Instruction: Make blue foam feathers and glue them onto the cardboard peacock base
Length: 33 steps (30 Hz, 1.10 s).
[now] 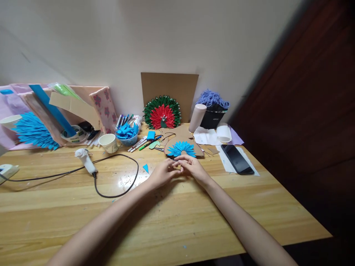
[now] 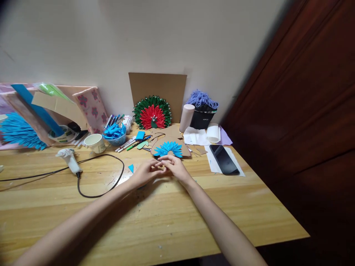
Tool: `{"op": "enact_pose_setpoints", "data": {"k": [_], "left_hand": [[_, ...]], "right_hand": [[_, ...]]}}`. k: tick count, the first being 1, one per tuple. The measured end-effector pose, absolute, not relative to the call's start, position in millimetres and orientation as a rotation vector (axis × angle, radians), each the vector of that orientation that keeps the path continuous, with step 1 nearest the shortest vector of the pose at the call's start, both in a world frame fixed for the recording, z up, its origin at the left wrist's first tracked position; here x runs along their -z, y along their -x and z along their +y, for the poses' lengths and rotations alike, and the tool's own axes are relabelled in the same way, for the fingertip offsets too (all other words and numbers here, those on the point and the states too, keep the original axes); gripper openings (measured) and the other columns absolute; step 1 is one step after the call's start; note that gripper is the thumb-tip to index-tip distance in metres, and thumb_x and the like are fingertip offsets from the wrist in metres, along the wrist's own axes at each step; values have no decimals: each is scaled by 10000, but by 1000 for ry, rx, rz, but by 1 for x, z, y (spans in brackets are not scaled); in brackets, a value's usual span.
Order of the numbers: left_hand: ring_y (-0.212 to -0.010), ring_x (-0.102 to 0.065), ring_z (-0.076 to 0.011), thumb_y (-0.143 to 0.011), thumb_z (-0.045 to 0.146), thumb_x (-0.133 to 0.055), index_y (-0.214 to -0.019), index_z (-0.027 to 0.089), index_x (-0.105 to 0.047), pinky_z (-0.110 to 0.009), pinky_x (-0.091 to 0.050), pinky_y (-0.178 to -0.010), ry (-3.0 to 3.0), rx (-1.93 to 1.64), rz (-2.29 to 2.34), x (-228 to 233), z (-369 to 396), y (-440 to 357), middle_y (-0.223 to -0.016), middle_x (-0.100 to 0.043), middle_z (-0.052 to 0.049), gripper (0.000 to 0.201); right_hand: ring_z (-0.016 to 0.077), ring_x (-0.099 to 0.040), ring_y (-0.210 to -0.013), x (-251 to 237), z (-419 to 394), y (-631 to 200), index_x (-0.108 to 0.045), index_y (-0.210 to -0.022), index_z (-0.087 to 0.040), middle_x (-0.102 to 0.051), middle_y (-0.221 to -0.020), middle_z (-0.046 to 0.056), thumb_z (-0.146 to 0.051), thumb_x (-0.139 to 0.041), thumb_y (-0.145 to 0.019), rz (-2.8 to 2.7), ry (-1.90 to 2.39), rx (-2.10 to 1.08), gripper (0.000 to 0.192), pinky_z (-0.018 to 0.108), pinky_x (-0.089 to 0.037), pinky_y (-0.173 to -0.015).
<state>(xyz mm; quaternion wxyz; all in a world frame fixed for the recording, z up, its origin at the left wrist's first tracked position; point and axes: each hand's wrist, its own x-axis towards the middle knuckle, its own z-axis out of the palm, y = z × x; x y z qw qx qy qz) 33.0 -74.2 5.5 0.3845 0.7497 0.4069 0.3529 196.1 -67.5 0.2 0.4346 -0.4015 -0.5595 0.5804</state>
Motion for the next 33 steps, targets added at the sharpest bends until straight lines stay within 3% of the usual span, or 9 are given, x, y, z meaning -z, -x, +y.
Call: {"op": "enact_pose_setpoints", "data": {"k": [5, 8, 10, 12, 15, 19, 26, 30, 33], "left_hand": [[-385, -463, -89, -719, 421, -580, -652, 118, -648, -192, -339, -381, -1442, -909, 1126, 1, -65, -46, -487, -560, 2, 318], [-494, -562, -108, -672, 360, -656, -727, 117, -663, -214, -446, -489, -1131, -959, 1062, 2, -61, -39, -590, -636, -28, 250], [-643, -629, -133, -673, 286, -668, -807, 122, -666, -249, -499, -642, -965, -962, 975, 1, -60, -37, -728, -683, -65, 212], [-768, -647, -152, -686, 232, -659, -872, 128, -656, -281, -493, -777, -875, -951, 892, -2, -61, -38, -837, -692, -87, 213], [-816, -645, -155, -689, 207, -656, -900, 136, -642, -298, -472, -850, -843, -947, 811, -6, -63, -45, -864, -687, -79, 223], [-821, -637, -160, -642, 248, -708, -851, 133, -651, -283, -481, -819, -850, -951, 756, -10, -66, -52, -873, -678, -79, 246], [-766, -634, -152, -627, 335, -712, -806, 125, -664, -249, -488, -722, -994, -820, 819, -13, -65, -41, -845, -680, -83, 279], [-576, -622, -143, -648, 264, -679, -842, 124, -653, -230, -477, -540, -1189, -813, 966, -16, -68, -40, -642, -672, -46, 241], [-570, -635, -170, -674, 229, -634, -921, 121, -645, -249, -481, -505, -1300, -915, 1090, -25, -62, -33, -650, -684, -63, 270]], "right_hand": [[36, -422, -351, -3, -68, -198, -613, -911, -167, -712, -783, 39, -375, -603, -735, -1388, 1017, -1368, 272, 167, -325, -346], [36, -421, -336, -3, -67, -199, -618, -886, -169, -712, -809, 47, -375, -622, -722, -1348, 1052, -1279, 263, 165, -285, -301], [82, -537, -417, -2, -68, -198, -623, -876, -167, -709, -855, 69, -385, -631, -714, -1314, 1089, -1190, 271, 169, -293, -284], [167, -654, -630, -1, -71, -196, -640, -872, -165, -703, -888, 80, -375, -640, -710, -1328, 1107, -1056, 265, 191, -411, -351], [215, -650, -886, 0, -78, -192, -671, -901, -196, -700, -936, 57, -310, -609, -753, -1469, 1087, -836, 198, 305, -540, -705], [194, -633, -939, 3, -83, -191, -658, -999, -264, -681, -1022, 18, -255, -553, -806, -1623, 1121, -701, 219, 348, -494, -864], [193, -634, -939, -1, -79, -199, -600, -1103, -300, -664, -1068, -1, -250, -546, -821, -1872, 1170, -633, 292, 319, -513, -801], [179, -649, -843, -4, -80, -201, -562, -1150, -319, -658, -1082, -8, -248, -571, -809, -2029, 1126, -503, 349, 290, -505, -744], [145, -631, -676, -4, -85, -199, -566, -1144, -297, -671, -1045, 1, -274, -572, -812, -2009, 1111, -358, 332, 260, -487, -680]]}}
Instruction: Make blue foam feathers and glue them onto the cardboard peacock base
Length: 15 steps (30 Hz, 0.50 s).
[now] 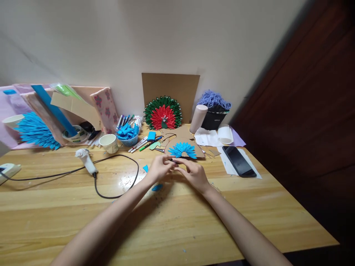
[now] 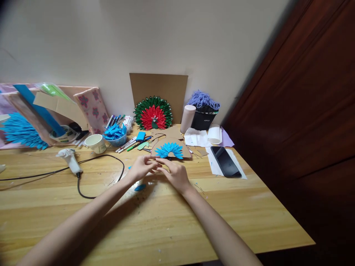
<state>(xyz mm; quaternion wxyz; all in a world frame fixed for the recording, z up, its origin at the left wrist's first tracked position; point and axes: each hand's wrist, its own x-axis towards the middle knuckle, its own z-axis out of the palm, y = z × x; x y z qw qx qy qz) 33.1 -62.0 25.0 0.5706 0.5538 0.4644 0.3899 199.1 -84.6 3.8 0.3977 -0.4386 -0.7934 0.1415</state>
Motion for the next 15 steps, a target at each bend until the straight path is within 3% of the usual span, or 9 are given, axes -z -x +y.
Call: {"op": "enact_pose_setpoints", "data": {"k": [4, 7, 10, 13, 15], "left_hand": [[-674, -655, -188, -664, 223, -634, -904, 146, -665, -284, -513, -622, -1555, -1441, 1430, -51, -29, 10, -732, -696, -66, 254], [-849, -641, -201, -708, 121, -530, -942, 148, -648, -312, -481, -801, -1727, -1676, 1800, -70, 3, 54, -889, -688, -79, 264], [-1120, -496, -294, -699, 31, -442, -1090, 96, -578, -429, -373, -947, -1968, -1386, 2160, -76, 21, 75, -1145, -589, -150, 419], [-1274, -268, -359, -732, 41, -391, -1192, 79, -487, -562, -231, -999, -2116, -1205, 2288, -73, 20, 65, -1355, -377, -191, 471], [-1294, -224, -349, -756, 70, -381, -1212, 96, -459, -577, -176, -1015, -2182, -1214, 2243, -69, 11, 48, -1388, -321, -187, 463]], "right_hand": [[111, -514, -485, -4, -88, -194, -646, -947, -236, -694, -836, 18, -342, -557, -818, -1946, 1113, -282, 189, 244, -432, -559], [148, -562, -595, -10, -77, -204, -631, -738, -204, -654, -691, 35, -358, -496, -849, -1968, 1208, -241, 233, 252, -416, -592], [215, -592, -835, -14, -54, -248, -571, -989, -176, -651, -913, 94, -306, -460, -853, -1780, 1567, -122, 218, 310, -433, -730], [351, -476, -1079, -10, -37, -318, -462, -1153, -40, -524, -1150, 257, -338, -601, -734, -1372, 2176, 107, 533, 433, -376, -857], [405, -441, -1105, -3, -35, -359, -433, -1168, 15, -478, -1172, 315, -420, -664, -650, -1161, 2485, 7, 715, 465, -365, -862]]}}
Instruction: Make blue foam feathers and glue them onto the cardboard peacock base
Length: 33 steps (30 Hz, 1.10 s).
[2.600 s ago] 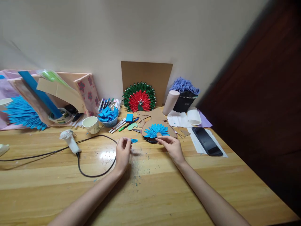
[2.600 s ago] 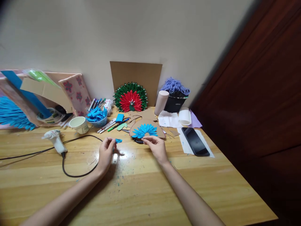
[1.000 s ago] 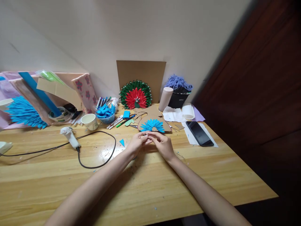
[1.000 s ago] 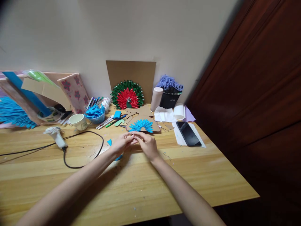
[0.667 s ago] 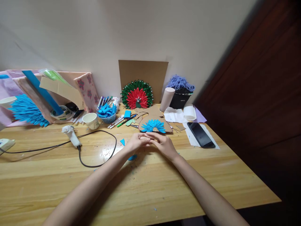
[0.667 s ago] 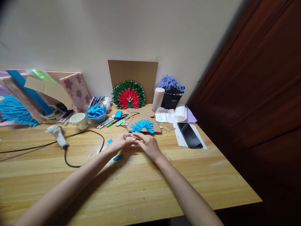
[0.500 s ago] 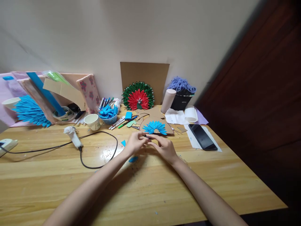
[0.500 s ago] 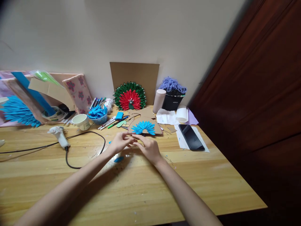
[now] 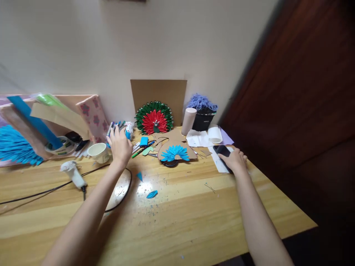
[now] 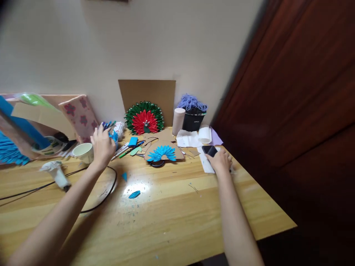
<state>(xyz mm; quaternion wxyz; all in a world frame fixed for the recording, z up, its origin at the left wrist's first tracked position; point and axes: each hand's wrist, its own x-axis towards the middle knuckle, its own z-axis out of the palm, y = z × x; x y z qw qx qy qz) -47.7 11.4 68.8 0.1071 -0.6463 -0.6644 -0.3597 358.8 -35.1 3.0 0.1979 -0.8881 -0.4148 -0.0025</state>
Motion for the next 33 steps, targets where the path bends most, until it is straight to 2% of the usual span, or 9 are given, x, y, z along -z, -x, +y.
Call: {"op": "enact_pose_setpoints", "data": {"k": [2, 7, 11, 19, 22, 24, 26, 29, 33], "left_hand": [[-1285, -248, -322, -769, 94, -387, -1200, 107, -461, -540, -173, -1032, 1978, 1098, -1861, -63, 0, 27, -1371, -340, -182, 438], [-1183, -385, -289, -790, 132, -400, -1154, 131, -481, -456, -307, -971, 2255, 1181, -1611, -39, -24, -20, -1250, -438, -167, 373], [-1146, -421, -271, -804, 139, -397, -1106, 147, -498, -438, -333, -948, 2462, 1205, -1436, -29, -39, -43, -1186, -478, -148, 318], [-779, -574, -175, -869, 305, -317, -961, 209, -542, -302, -436, -661, 2905, 810, -1669, -39, -71, -19, -986, -561, -55, 261], [-769, -582, -183, -859, 411, -334, -947, 220, -542, -305, -433, -663, 2935, 616, -1872, -32, -85, 6, -943, -576, -42, 295], [-799, -584, -198, -846, 460, -348, -947, 233, -543, -307, -434, -666, 2940, 486, -2008, -25, -96, 22, -944, -581, -39, 316], [-834, -581, -206, -837, 480, -357, -952, 237, -546, -309, -433, -695, 2935, 433, -2091, -19, -109, 34, -954, -584, -42, 328], [-845, -575, -212, -801, 500, -416, -986, 229, -541, -311, -430, -717, 2903, 448, -2169, -13, -126, 46, -976, -584, -50, 352], [-798, -566, -209, -728, 473, -517, -1024, 220, -543, -299, -422, -678, 2906, 480, -2208, -10, -133, 51, -928, -596, -46, 390]], "right_hand": [[380, -453, -1105, 5, -38, -383, -448, -1154, 6, -498, -1158, 292, -433, -668, -631, -1207, 2569, -153, 717, 440, -356, -888], [311, -438, -1136, 14, -39, -387, -433, -1156, -70, -496, -1178, 202, -448, -642, -619, -1280, 2500, -81, 690, 377, -330, -933], [309, -449, -1103, 13, -37, -383, -435, -1118, -121, -513, -1137, 161, -428, -658, -584, -1238, 2449, -88, 655, 375, -356, -894], [376, -367, -1157, 12, -37, -366, -362, -1220, -74, -386, -1249, 252, -396, -661, -626, -1111, 2441, -67, 739, 452, -332, -899], [339, -390, -1133, 6, -33, -332, -429, -1165, -78, -432, -1209, 229, -327, -574, -739, -1283, 2125, 48, 514, 454, -303, -934], [287, -439, -1082, 2, -35, -299, -483, -1100, -102, -502, -1123, 187, -247, -487, -806, -1516, 1784, -57, 328, 423, -325, -928], [208, -506, -984, -1, -42, -261, -538, -1007, -181, -566, -1017, 89, -212, -444, -835, -1668, 1631, -156, 198, 331, -391, -875], [184, -505, -955, -2, -60, -212, -569, -942, -203, -574, -952, 55, -113, -414, -830, -1935, 1274, -351, 211, 318, -397, -857], [175, -503, -912, 4, -82, -181, -576, -920, -190, -564, -922, 48, -38, -412, -795, -2034, 1151, -536, 257, 305, -412, -795]]}}
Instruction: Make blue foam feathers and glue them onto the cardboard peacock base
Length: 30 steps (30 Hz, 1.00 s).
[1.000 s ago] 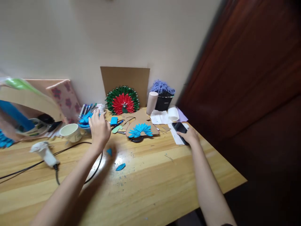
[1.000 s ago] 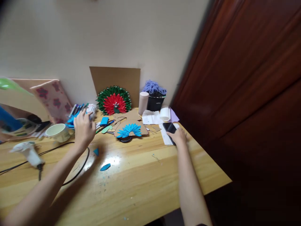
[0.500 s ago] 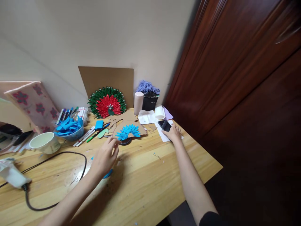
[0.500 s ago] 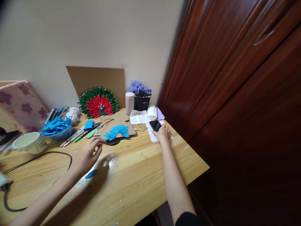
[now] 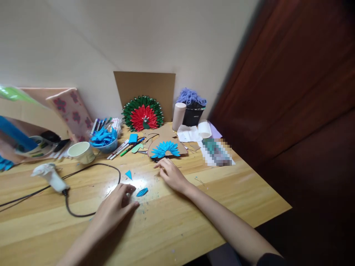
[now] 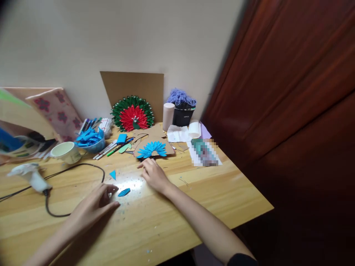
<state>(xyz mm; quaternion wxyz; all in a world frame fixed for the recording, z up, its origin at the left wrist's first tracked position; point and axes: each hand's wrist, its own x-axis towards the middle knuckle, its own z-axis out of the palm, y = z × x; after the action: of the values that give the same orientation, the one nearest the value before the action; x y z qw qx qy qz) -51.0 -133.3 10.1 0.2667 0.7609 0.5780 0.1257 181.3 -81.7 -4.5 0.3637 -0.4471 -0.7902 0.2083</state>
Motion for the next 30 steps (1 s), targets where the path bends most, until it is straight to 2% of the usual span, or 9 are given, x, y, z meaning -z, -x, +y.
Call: {"op": "enact_pose_setpoints", "data": {"k": [4, 9, 13, 18, 25, 30], "left_hand": [[-760, -545, -190, -695, 423, -563, -979, 211, -556, -298, -416, -675, -2007, -378, 1551, -6, -129, 51, -895, -595, -45, 354], [-702, -536, -178, -703, 375, -565, -920, 215, -577, -290, -413, -629, -1947, -475, 1522, -3, -128, 51, -824, -602, -43, 270], [-702, -540, -171, -718, 353, -558, -873, 216, -593, -280, -408, -620, -1974, -506, 1488, -5, -129, 50, -812, -597, -32, 210], [-728, -542, -173, -741, 335, -534, -816, 206, -608, -276, -397, -629, -2033, -500, 1485, -6, -127, 45, -831, -590, -39, 166], [-707, -538, -180, -720, 442, -562, -805, 194, -600, -262, -374, -596, -1991, -426, 1475, -9, -121, 41, -784, -602, -35, 264], [-740, -558, -184, -835, 487, -372, -774, 184, -593, -276, -390, -660, -1864, -582, 1476, -12, -119, 42, -790, -630, -47, 380]], "right_hand": [[163, -519, -855, 13, -88, -174, -587, -883, -177, -555, -867, 42, -56, -434, -799, -2031, 1166, -684, 213, 300, -418, -762], [158, -528, -863, 13, -96, -166, -589, -881, -187, -547, -891, 34, -118, -551, -753, -2107, 1036, -814, 150, 282, -432, -755], [184, -514, -896, 12, -101, -159, -597, -858, -206, -556, -883, 32, -173, -625, -723, -2215, 984, -752, 142, 322, -418, -798], [183, -514, -860, 14, -100, -157, -596, -802, -200, -568, -841, 32, -171, -608, -752, -2249, 976, -706, 59, 328, -408, -785], [175, -509, -832, 16, -101, -158, -581, -799, -195, -563, -828, 30, -172, -594, -771, -2235, 960, -686, 38, 303, -409, -745], [177, -504, -864, 14, -101, -161, -597, -847, -209, -562, -867, 41, -179, -562, -797, -2167, 943, -616, 68, 305, -425, -759]]}}
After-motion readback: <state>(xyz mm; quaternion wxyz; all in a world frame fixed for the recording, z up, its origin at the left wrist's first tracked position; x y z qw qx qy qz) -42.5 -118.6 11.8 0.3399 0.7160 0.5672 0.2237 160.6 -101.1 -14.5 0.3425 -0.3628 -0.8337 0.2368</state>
